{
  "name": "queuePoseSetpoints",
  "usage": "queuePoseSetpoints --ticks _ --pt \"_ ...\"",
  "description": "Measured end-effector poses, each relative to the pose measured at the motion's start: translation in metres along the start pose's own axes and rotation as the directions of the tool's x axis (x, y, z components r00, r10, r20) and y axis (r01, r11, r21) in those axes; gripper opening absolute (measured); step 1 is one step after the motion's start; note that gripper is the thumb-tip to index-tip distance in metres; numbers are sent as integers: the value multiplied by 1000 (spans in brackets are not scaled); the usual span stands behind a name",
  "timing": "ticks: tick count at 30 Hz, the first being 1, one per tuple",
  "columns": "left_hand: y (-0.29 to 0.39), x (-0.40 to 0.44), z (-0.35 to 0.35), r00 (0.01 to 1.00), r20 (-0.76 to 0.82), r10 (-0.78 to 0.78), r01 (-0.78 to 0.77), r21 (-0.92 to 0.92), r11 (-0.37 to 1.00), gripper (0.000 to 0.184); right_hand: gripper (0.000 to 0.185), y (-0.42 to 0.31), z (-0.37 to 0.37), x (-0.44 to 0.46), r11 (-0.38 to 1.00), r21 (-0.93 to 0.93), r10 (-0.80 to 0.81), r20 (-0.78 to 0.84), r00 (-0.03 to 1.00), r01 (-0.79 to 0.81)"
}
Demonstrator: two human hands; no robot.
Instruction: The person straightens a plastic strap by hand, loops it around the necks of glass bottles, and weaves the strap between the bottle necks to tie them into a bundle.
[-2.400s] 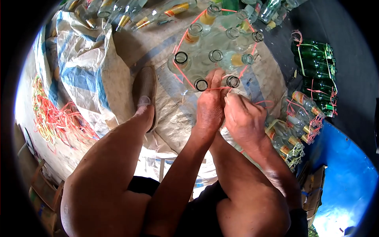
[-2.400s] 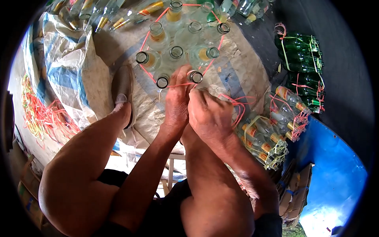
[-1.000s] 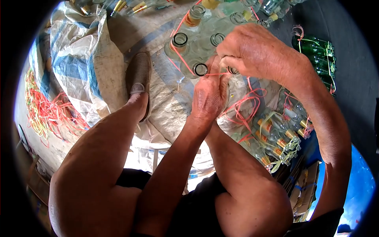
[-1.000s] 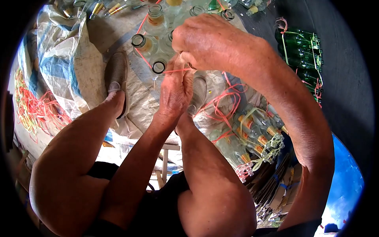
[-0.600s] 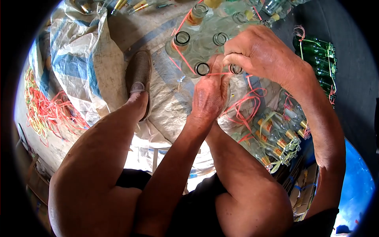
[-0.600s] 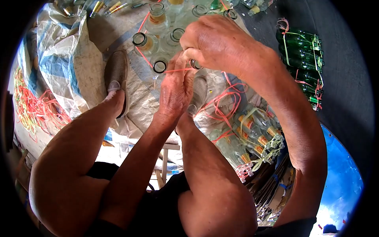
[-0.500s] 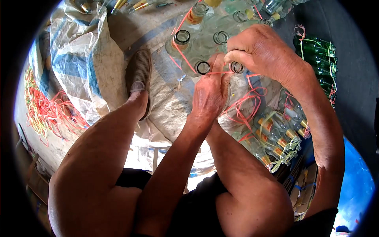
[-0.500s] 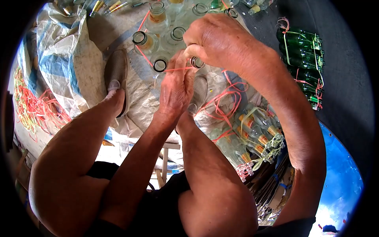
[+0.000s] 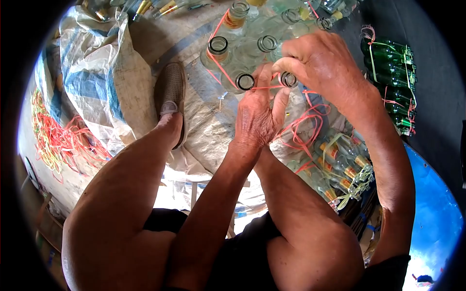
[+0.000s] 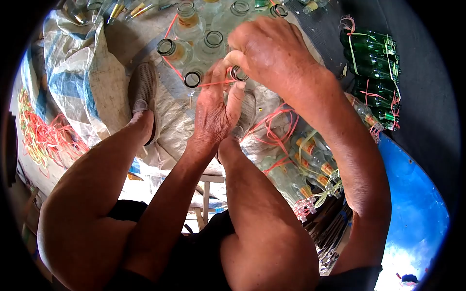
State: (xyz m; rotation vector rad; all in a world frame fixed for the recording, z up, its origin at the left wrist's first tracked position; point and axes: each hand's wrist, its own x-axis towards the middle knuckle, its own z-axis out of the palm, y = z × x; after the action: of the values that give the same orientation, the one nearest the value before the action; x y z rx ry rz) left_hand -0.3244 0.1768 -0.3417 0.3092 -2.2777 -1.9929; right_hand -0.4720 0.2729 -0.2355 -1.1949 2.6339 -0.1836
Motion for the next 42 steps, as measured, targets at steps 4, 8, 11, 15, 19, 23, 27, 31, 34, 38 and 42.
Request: queuePoseSetpoints --ticks 4,8,11,15,19,23,27,31,34,38,42 --pt "1 1 0 1000 -18 13 -13 -4 1000 51 22 1 5 -7 999 -37 3 -63 998 -5" --pt "5 2 -2 999 -31 23 -23 11 1000 49 20 -6 11 -18 992 -109 50 -127 991 -64" --pt "6 0 -1 999 -32 28 -26 58 998 47 16 -9 15 -25 997 -72 19 -230 973 -37" --pt "2 2 0 998 -27 60 -57 80 995 47 16 -16 16 -35 987 66 156 -222 963 -144" --pt "3 1 2 997 -53 52 -45 114 992 46 16 -26 34 -54 941 212 317 -274 908 -265" --pt "4 1 4 995 -74 60 -55 74 996 41 10 -39 52 -66 766 544 540 -256 802 -342" --pt "3 2 4 993 -87 82 -74 92 993 41 6 -43 61 -72 702 644 586 -280 761 -303" --pt "2 1 5 993 -84 83 -74 101 992 40 7 -54 66 -80 685 670 596 -290 749 -285" --pt "4 1 5 993 -86 80 -71 107 992 40 8 -57 69 -84 584 752 629 -179 757 -307" --pt "3 2 5 992 -77 101 -91 125 988 40 11 -62 85 -96 433 867 631 -95 770 -247" --pt "7 -2 3 999 -43 20 -11 197 980 40 13 -65 93 -110 430 874 605 -93 791 -226"
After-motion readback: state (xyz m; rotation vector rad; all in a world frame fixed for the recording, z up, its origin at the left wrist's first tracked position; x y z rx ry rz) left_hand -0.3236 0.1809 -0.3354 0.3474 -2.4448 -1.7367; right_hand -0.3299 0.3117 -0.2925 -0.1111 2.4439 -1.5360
